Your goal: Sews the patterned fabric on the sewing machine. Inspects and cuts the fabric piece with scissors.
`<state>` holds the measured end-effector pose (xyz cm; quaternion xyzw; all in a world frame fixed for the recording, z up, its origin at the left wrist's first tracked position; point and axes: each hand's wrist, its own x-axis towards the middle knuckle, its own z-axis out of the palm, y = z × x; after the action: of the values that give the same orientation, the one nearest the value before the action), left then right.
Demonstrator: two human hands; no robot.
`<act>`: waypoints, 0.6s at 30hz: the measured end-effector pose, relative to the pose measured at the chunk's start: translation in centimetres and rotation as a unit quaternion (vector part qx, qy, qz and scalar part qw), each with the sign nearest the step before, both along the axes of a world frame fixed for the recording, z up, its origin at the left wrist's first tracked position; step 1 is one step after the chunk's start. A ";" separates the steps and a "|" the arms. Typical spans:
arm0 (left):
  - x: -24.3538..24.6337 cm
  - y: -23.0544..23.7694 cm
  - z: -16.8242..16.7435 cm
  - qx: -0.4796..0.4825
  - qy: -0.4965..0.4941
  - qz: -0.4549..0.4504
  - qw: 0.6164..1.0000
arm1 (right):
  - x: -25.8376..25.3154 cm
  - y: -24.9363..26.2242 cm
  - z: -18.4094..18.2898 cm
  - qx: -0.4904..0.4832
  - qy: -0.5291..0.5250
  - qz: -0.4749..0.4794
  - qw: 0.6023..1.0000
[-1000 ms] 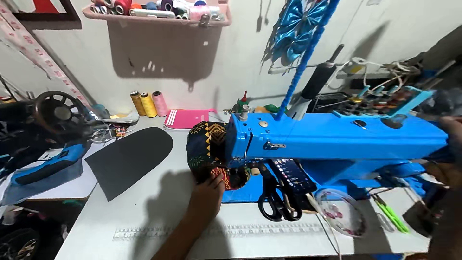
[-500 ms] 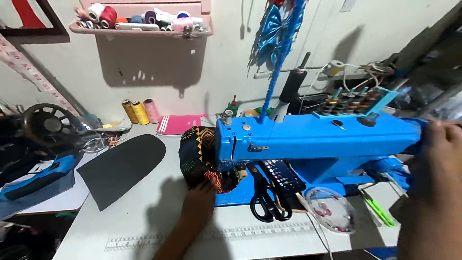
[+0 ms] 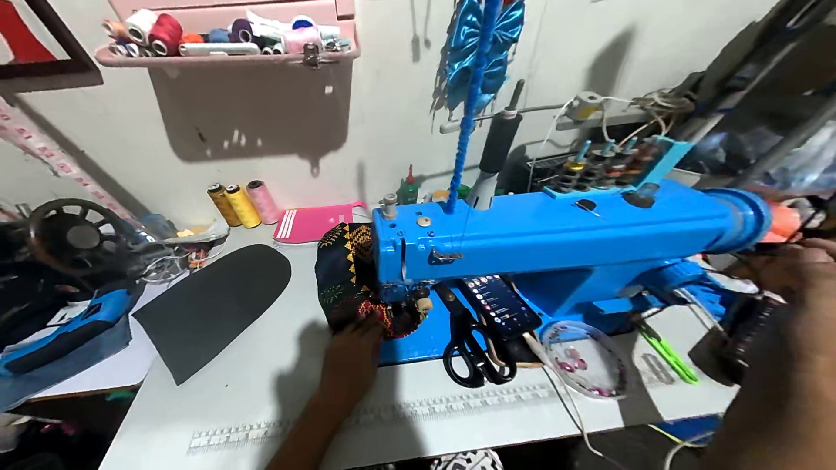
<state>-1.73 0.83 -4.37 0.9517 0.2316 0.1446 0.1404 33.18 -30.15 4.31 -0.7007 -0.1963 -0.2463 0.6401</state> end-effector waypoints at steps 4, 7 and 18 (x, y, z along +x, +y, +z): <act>0.5 0.1 0.8 -0.040 0.048 0.018 0.998 | -1.4 0.4 0.1 -0.016 -0.060 0.007 0.998; 1.0 0.5 1.1 -0.068 0.063 0.028 0.995 | -3.1 1.0 0.6 -0.019 -0.081 0.019 0.996; 1.5 2.3 -1.3 -0.038 -0.072 0.007 0.997 | -8.1 0.8 1.2 -0.084 -0.142 0.067 0.984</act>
<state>-0.24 3.15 -5.63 0.9313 0.2329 0.2046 0.1915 25.12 -29.32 5.50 -0.6950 -0.3516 -0.2823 0.5600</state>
